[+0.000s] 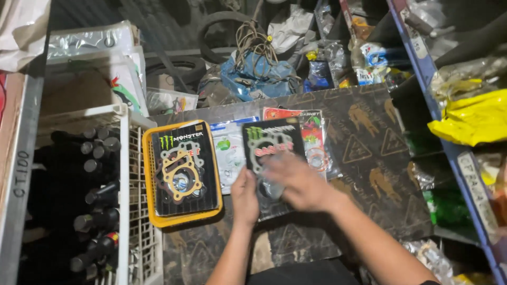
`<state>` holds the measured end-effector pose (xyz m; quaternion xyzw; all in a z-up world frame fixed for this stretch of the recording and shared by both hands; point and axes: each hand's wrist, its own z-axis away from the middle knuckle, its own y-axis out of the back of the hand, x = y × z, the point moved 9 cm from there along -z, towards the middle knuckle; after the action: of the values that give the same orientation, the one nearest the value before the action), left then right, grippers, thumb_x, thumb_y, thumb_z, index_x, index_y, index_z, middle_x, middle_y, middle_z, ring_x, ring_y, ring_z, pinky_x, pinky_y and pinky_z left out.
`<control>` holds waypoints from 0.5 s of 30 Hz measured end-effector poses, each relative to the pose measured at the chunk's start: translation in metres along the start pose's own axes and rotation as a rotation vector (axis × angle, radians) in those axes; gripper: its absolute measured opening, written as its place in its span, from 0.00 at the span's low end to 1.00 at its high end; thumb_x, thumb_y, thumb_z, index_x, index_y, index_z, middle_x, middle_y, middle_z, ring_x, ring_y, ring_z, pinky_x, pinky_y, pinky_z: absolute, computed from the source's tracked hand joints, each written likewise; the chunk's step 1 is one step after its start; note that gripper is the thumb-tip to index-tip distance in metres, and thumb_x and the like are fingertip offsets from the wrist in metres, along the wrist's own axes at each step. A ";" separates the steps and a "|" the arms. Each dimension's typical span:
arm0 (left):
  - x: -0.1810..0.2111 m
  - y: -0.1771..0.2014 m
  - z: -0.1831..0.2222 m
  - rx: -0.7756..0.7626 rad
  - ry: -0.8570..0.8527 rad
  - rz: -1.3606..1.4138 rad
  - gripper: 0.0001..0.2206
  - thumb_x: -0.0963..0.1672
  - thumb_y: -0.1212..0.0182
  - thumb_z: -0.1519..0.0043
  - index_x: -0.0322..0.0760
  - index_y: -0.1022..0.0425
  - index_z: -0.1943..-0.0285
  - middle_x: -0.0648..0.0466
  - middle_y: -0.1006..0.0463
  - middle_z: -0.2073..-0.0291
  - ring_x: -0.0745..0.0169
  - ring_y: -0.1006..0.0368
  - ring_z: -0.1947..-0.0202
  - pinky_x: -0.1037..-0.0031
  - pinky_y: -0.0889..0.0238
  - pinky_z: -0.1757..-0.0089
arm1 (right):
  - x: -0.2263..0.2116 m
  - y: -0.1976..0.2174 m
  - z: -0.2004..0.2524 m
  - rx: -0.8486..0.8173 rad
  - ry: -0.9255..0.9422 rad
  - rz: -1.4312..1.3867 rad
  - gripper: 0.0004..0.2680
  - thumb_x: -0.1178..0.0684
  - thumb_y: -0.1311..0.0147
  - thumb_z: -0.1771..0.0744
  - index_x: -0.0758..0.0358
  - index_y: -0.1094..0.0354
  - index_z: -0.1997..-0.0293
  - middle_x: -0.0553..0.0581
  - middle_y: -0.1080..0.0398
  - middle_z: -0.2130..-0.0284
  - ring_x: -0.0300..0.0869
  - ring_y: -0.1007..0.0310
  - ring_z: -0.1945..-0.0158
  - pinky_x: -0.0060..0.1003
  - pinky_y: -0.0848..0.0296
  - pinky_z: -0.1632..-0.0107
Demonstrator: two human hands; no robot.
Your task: Clean and wipe down motorcycle gaskets and their packaging using a cloth.
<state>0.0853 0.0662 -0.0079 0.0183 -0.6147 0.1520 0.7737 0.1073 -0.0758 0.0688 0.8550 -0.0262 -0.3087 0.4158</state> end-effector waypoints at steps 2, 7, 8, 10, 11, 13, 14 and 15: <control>-0.010 -0.021 0.008 -0.012 0.008 -0.047 0.19 0.48 0.53 0.29 0.36 0.24 0.36 0.45 0.20 0.44 0.55 0.31 0.38 0.58 0.45 0.36 | 0.029 0.031 0.005 0.052 -0.090 0.177 0.21 0.51 0.53 0.34 0.59 0.36 0.32 0.65 0.38 0.32 0.69 0.46 0.28 0.61 0.45 0.29; -0.028 -0.062 -0.001 -0.001 0.002 -0.042 0.19 0.49 0.52 0.29 0.38 0.23 0.36 0.46 0.21 0.42 0.59 0.31 0.39 0.59 0.44 0.37 | 0.025 0.057 0.015 0.134 -0.027 0.322 0.20 0.54 0.50 0.34 0.65 0.36 0.32 0.69 0.34 0.36 0.68 0.39 0.32 0.60 0.41 0.30; -0.031 -0.061 -0.001 0.033 -0.035 -0.022 0.19 0.48 0.51 0.29 0.38 0.23 0.36 0.48 0.20 0.43 0.61 0.31 0.40 0.60 0.43 0.38 | 0.024 0.050 0.027 0.054 0.045 0.165 0.19 0.50 0.53 0.33 0.59 0.35 0.33 0.63 0.37 0.33 0.67 0.44 0.29 0.59 0.45 0.28; -0.031 -0.065 0.002 0.077 -0.072 0.002 0.18 0.48 0.51 0.29 0.38 0.23 0.36 0.49 0.19 0.44 0.64 0.30 0.41 0.61 0.42 0.38 | 0.035 0.054 0.042 -0.032 0.122 0.003 0.19 0.45 0.57 0.31 0.53 0.34 0.33 0.57 0.40 0.29 0.65 0.49 0.25 0.57 0.48 0.27; -0.027 -0.072 0.005 0.068 -0.068 -0.006 0.18 0.48 0.50 0.30 0.37 0.24 0.36 0.48 0.19 0.44 0.64 0.31 0.42 0.60 0.41 0.39 | 0.054 0.068 0.044 0.019 0.063 0.160 0.19 0.50 0.53 0.33 0.55 0.34 0.33 0.61 0.37 0.32 0.68 0.46 0.28 0.60 0.46 0.28; -0.027 -0.082 0.017 0.067 -0.058 -0.015 0.18 0.47 0.49 0.30 0.36 0.24 0.35 0.47 0.20 0.44 0.64 0.31 0.44 0.60 0.39 0.41 | 0.063 0.078 0.043 0.066 0.003 0.307 0.20 0.54 0.48 0.35 0.57 0.34 0.34 0.66 0.35 0.35 0.72 0.43 0.31 0.62 0.43 0.29; -0.028 -0.088 0.017 0.068 -0.044 -0.033 0.20 0.48 0.48 0.30 0.32 0.25 0.35 0.42 0.21 0.43 0.56 0.30 0.42 0.57 0.41 0.40 | 0.060 0.079 0.035 0.086 -0.016 0.302 0.20 0.54 0.48 0.35 0.60 0.34 0.35 0.68 0.35 0.35 0.72 0.42 0.32 0.63 0.43 0.29; -0.028 -0.093 0.018 0.069 -0.030 -0.051 0.21 0.48 0.47 0.31 0.28 0.26 0.35 0.37 0.22 0.42 0.48 0.29 0.40 0.53 0.42 0.39 | 0.057 0.079 0.027 0.105 -0.034 0.296 0.19 0.54 0.47 0.35 0.63 0.34 0.35 0.70 0.36 0.35 0.72 0.42 0.32 0.64 0.43 0.30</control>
<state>0.0869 -0.0326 -0.0157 0.0629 -0.6199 0.1529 0.7671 0.1554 -0.1632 0.0853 0.8571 -0.1750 -0.2568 0.4109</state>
